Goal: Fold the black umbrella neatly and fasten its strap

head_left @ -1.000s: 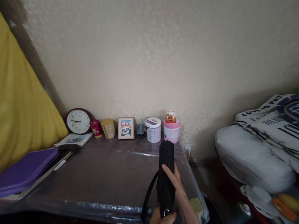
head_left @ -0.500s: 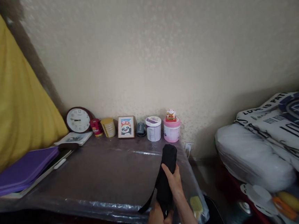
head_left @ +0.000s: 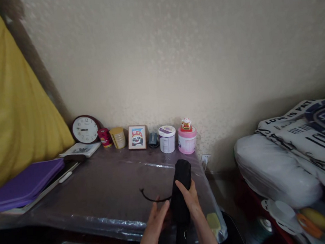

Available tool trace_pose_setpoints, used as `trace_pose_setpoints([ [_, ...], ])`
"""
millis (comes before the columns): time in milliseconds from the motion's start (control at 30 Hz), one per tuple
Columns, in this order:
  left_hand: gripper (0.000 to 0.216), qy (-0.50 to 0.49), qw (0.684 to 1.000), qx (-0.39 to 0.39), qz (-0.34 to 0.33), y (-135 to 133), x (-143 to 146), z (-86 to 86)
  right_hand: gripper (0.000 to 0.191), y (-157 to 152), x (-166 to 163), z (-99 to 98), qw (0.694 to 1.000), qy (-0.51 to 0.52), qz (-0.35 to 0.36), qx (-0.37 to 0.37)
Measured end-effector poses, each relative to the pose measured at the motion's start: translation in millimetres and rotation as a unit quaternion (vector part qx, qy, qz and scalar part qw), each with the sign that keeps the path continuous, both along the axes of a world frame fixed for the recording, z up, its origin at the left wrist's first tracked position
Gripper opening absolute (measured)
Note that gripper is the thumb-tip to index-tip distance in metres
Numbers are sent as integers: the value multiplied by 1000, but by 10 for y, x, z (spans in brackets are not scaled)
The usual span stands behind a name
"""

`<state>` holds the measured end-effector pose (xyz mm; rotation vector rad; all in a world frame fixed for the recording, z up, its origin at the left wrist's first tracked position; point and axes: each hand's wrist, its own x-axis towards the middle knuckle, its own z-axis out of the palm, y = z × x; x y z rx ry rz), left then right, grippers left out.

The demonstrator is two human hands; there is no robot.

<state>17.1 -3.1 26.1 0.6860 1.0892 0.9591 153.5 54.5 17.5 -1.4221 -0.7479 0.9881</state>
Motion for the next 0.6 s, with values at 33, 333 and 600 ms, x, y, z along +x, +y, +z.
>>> trace_pose_setpoints([
  [33,86,-14,999,5,37,60,-18,-24,74,-7,-6,-1,1000,1,7,0],
  [333,68,-37,995,60,67,383,-177,-149,64,-60,-73,93,998,13,59,-9],
  [600,47,-84,990,0,-110,55,-90,-155,65,-81,-63,117,995,66,81,-9],
])
